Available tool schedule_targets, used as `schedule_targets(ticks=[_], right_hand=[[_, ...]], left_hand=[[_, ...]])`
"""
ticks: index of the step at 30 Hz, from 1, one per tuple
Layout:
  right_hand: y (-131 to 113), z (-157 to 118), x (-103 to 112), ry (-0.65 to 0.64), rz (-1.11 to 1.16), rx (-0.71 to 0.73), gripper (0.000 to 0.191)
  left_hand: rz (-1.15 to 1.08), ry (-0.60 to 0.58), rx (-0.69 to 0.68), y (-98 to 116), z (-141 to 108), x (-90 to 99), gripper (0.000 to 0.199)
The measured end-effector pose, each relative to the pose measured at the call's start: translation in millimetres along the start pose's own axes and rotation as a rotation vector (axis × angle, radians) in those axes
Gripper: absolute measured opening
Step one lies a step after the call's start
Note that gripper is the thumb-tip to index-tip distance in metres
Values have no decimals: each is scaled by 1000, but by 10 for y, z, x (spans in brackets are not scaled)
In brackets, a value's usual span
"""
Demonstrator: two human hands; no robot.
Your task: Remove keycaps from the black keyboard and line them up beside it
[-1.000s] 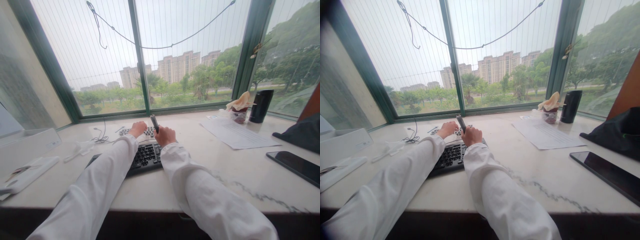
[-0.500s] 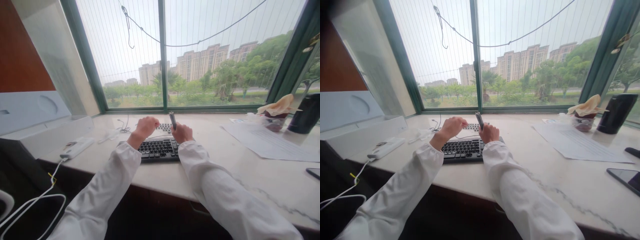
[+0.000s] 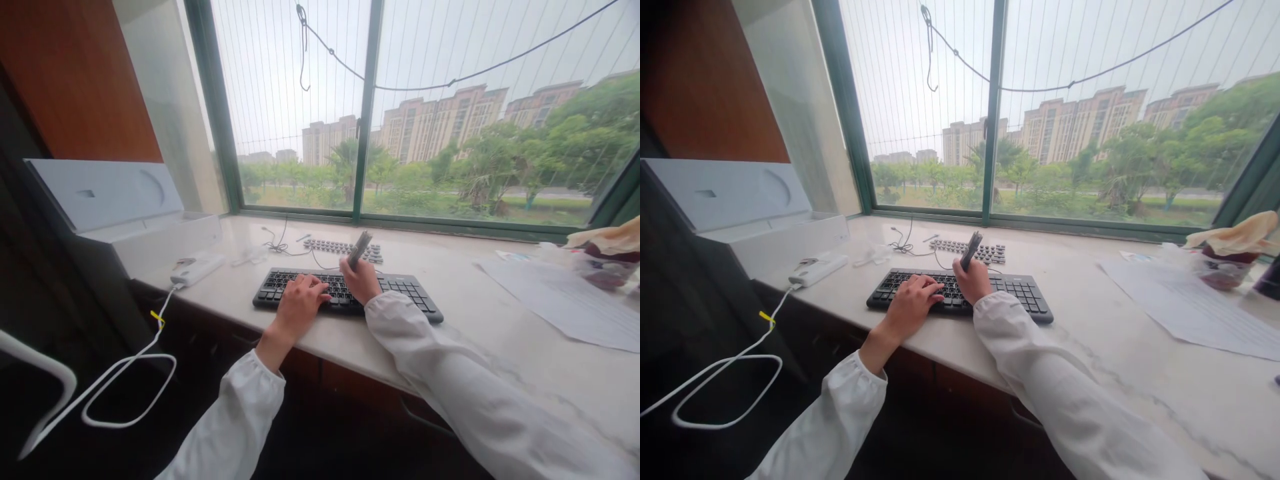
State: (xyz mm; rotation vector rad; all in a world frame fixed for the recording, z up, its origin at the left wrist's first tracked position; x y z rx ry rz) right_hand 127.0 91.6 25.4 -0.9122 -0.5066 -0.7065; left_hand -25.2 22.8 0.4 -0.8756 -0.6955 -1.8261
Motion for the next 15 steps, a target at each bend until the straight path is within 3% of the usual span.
schedule_targets(ticks=[6, 15], right_hand=[[-83, -102, -79, -99, 180, -28, 46], [-134, -138, -122, -162, 149, 13, 52]], left_hand=[[-19, -36, -13, 8, -3, 25, 34], [-19, -37, -5, 22, -28, 55, 37]])
Point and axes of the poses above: each hand's wrist, its own z-axis towards the middle knuckle, its own x-axis out of the back of the hand, y = z × x, the point moved 3 cm from there along z, towards the middle knuckle, and after that the axes turned 1 degree about x, right-handed, at the moved point
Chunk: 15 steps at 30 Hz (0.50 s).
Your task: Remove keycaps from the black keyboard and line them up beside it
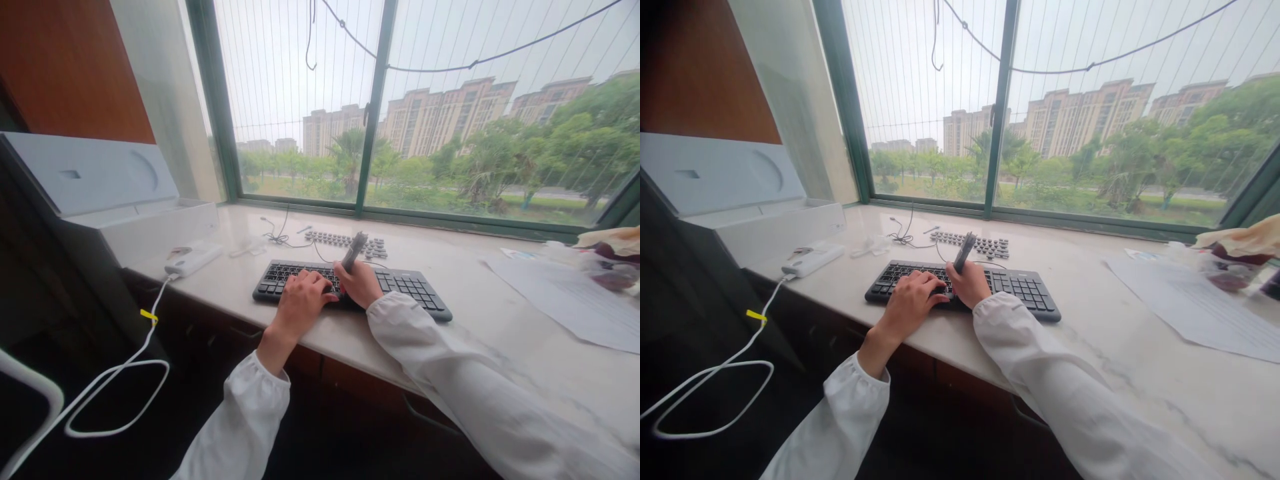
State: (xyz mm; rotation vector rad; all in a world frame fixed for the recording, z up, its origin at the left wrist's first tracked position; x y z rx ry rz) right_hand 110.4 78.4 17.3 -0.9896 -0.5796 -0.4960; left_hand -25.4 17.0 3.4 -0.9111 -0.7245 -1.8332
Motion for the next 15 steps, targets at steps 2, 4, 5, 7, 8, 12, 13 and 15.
schedule_targets(ticks=[2, 4, 5, 7, 8, 12, 13, 15], right_hand=[[0, 3, -6, 0, 1, 11, 53], [-3, 0, -8, 3, 8, 14, 52], [-6, -4, -9, 3, 12, 15, 52], [-15, -12, -10, 2, 18, 17, 52], [-20, -15, -12, 0, 19, 18, 52], [-15, -18, -25, -18, 32, -2, 51], [-6, -16, -30, -23, 37, -11, 50], [10, -11, -40, -30, 43, -22, 49]], left_hand=[[-10, -4, 1, 8, 5, 10, 37], [-20, -12, 2, 10, 12, 15, 37], [-24, -16, 2, 10, 15, 15, 36], [-34, -22, 0, 8, 19, 17, 37], [-38, -25, 0, 6, 20, 17, 37], [-61, -41, 15, -2, 19, 14, 38], [-68, -46, 22, -5, 18, 11, 38], [-81, -57, 37, -10, 18, 8, 37]])
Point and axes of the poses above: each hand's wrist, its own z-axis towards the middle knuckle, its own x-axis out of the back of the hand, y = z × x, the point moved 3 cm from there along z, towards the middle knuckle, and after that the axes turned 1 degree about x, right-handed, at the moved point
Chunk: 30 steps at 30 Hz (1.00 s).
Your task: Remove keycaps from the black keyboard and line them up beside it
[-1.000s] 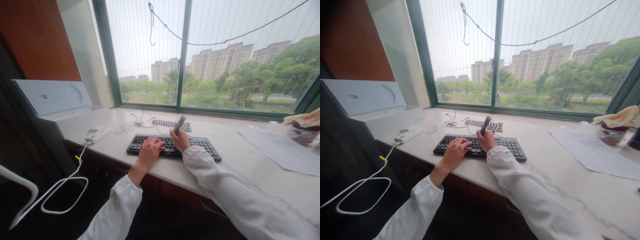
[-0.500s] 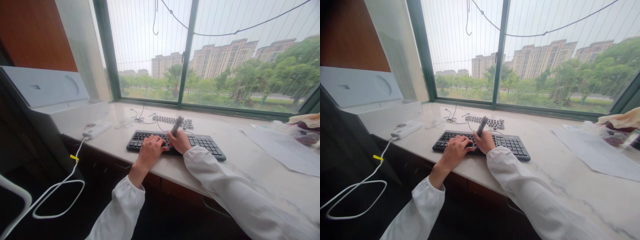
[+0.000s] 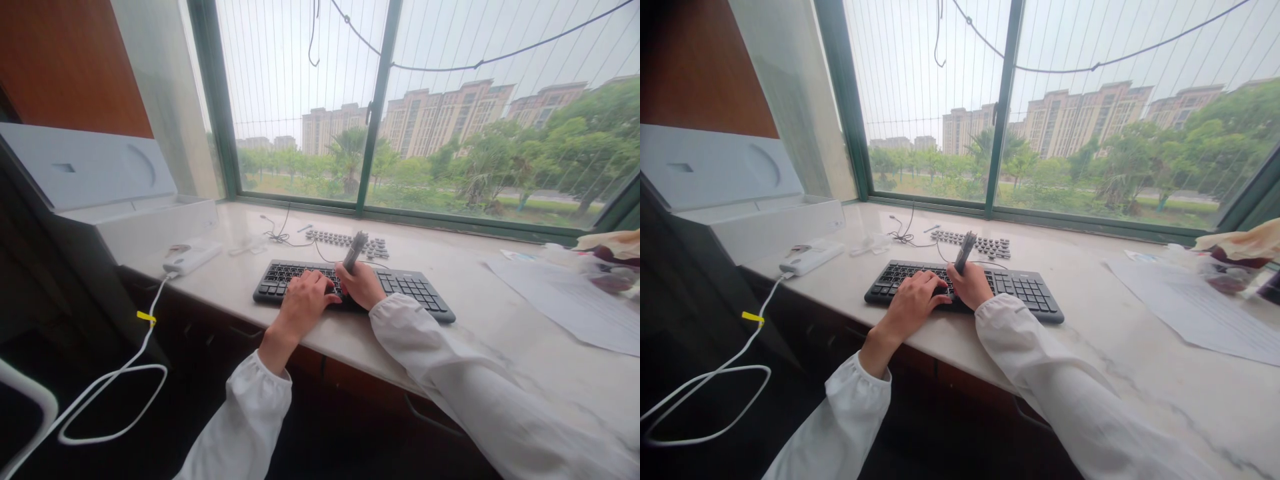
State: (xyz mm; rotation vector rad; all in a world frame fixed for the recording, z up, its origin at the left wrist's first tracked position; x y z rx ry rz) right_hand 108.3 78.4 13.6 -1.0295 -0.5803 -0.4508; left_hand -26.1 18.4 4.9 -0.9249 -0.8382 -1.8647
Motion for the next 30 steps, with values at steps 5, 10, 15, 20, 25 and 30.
schedule_targets(ticks=[5, 10, 15, 20, 25, 30], right_hand=[[3, 12, -19, -28, -1, 6, 45], [-26, 30, -32, -55, -6, -11, 44], [-37, 36, -41, -62, -7, -22, 47], [-55, 19, -45, -61, -4, -43, 49], [-71, 24, -68, -15, -30, -67, 42], [-97, 26, -94, 39, -120, -1, 33]], left_hand=[[-13, -15, 11, 1, 1, 12, 35], [-10, -12, 5, 7, -6, 13, 34], [-14, 36, 12, -39, -19, -32, 28], [-30, 61, 68, -85, -7, -55, 24], [-28, 35, 108, -63, 19, -45, 22], [-46, 19, 110, -67, 24, -43, 21]])
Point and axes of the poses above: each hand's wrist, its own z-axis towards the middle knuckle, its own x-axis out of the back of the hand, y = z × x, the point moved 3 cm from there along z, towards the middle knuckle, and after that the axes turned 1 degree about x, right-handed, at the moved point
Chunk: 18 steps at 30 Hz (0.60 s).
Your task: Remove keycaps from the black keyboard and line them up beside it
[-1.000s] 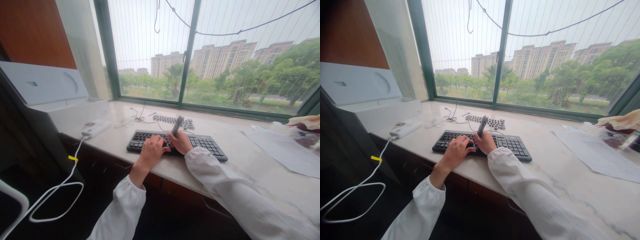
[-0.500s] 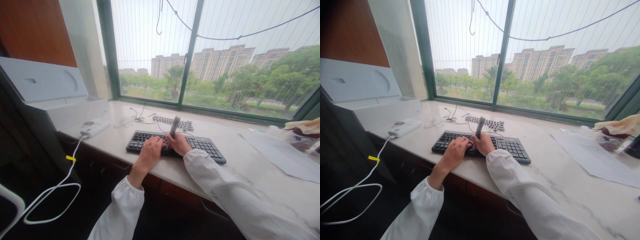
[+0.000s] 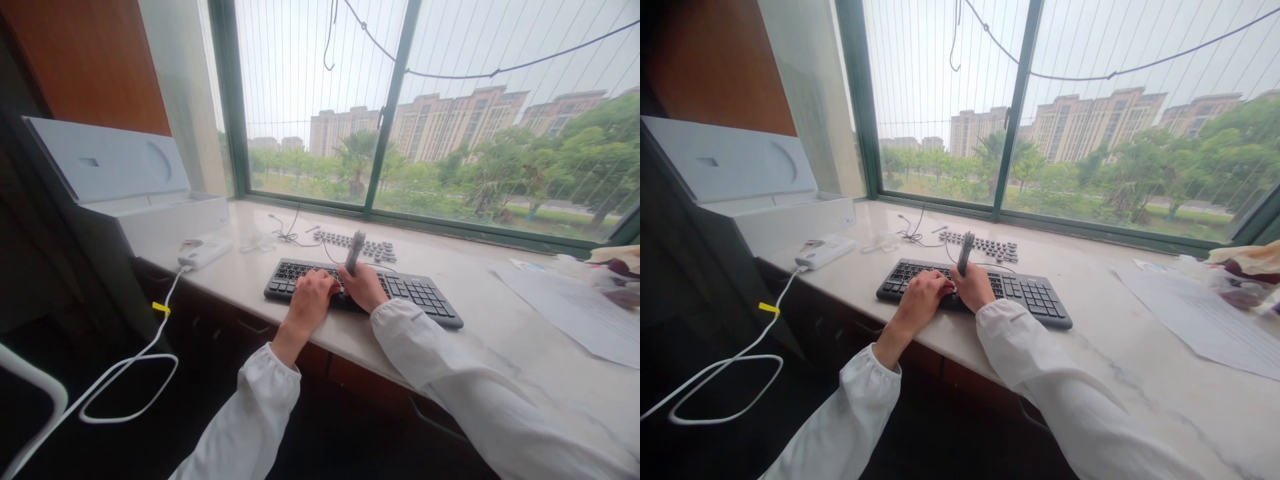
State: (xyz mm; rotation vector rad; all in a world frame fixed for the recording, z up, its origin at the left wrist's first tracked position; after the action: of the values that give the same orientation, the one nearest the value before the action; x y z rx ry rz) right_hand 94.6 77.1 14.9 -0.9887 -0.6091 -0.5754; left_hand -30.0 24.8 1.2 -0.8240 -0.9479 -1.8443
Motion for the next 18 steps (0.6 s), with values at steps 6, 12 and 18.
schedule_targets(ticks=[6, 12, 18], right_hand=[[-49, -12, -44, 58, -149, 161, 27], [-59, -46, -67, 54, -195, 194, 26], [-95, -77, -60, 31, -206, 235, 23]], left_hand=[[-26, -3, -20, -30, 6, 10, 19], [46, 14, -12, -8, -5, 62, 18], [58, 32, -9, -2, -13, 58, 15]])
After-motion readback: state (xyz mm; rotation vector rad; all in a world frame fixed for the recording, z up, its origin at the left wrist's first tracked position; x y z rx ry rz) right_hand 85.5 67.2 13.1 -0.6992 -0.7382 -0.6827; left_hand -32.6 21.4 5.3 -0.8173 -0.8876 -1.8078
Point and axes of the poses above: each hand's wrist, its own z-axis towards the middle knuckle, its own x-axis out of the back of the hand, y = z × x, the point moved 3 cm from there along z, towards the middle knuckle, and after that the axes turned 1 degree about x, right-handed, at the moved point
